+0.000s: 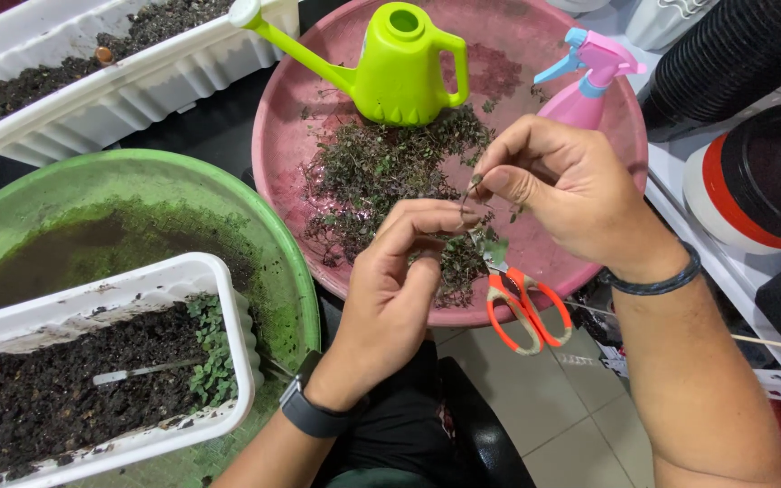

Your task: Planting small plant cuttings into a soil tray using scissors and tweezers

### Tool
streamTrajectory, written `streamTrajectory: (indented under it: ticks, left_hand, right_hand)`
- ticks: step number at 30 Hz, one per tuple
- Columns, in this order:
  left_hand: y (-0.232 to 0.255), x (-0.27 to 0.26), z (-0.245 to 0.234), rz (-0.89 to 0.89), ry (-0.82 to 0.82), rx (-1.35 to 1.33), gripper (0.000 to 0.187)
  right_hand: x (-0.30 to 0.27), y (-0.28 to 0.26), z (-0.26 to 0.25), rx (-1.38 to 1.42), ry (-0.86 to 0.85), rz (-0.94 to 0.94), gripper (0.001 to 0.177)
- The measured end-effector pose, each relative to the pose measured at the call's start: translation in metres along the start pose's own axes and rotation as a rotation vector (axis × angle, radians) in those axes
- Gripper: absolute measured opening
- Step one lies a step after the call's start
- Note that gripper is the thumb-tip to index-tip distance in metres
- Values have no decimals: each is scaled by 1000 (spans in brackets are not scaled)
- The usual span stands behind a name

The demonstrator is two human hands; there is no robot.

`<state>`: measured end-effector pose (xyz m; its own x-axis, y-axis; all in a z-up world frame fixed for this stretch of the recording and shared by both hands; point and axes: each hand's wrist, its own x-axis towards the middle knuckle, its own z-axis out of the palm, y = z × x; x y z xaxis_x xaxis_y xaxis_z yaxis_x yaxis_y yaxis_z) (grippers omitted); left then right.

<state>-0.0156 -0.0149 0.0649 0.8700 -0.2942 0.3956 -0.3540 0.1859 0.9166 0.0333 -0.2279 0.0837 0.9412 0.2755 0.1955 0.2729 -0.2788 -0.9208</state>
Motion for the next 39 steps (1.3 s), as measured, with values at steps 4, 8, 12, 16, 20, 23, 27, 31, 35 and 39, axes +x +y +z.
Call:
streamTrajectory:
  ticks: [4,8,12,16,20,23,27,31,35,39]
  left_hand:
    - [4,2,3,61,59,204,17]
    - [4,6,7,85,182,283,11]
    - [0,7,5,170,295,350,23]
    - [2,4,4,180,287,379,22]
    - [2,5,4,205,240,404,12]
    - [-1,6,5,194,246,374,7]
    - [-3,7,3,150,245,370,6]
    - [-8,5,-2,112,260,396,6]
    - [-12,0,-8,80,234,392,6]
    - [-16,-4,-12,69,222,350,6]
  right_hand:
    - [-4,7,6,187,-66,-29,18]
    - [-9,13,12,182,-27,19,16]
    - [-13,11,17,195,-33,44,16]
    - [-17,16,17,119,-22,37,15]
    - [-20,19,18,163,-46,22,16]
    - [-22,16,19,185,-58,19,20]
    - [-31,6,19,100,0,71,27]
    - [-58,-2,14,-379,50,108,17]
    - [-99,29,21,-906,-114,120,37]
    - [-123,51,27,-1062,-133,187,42]
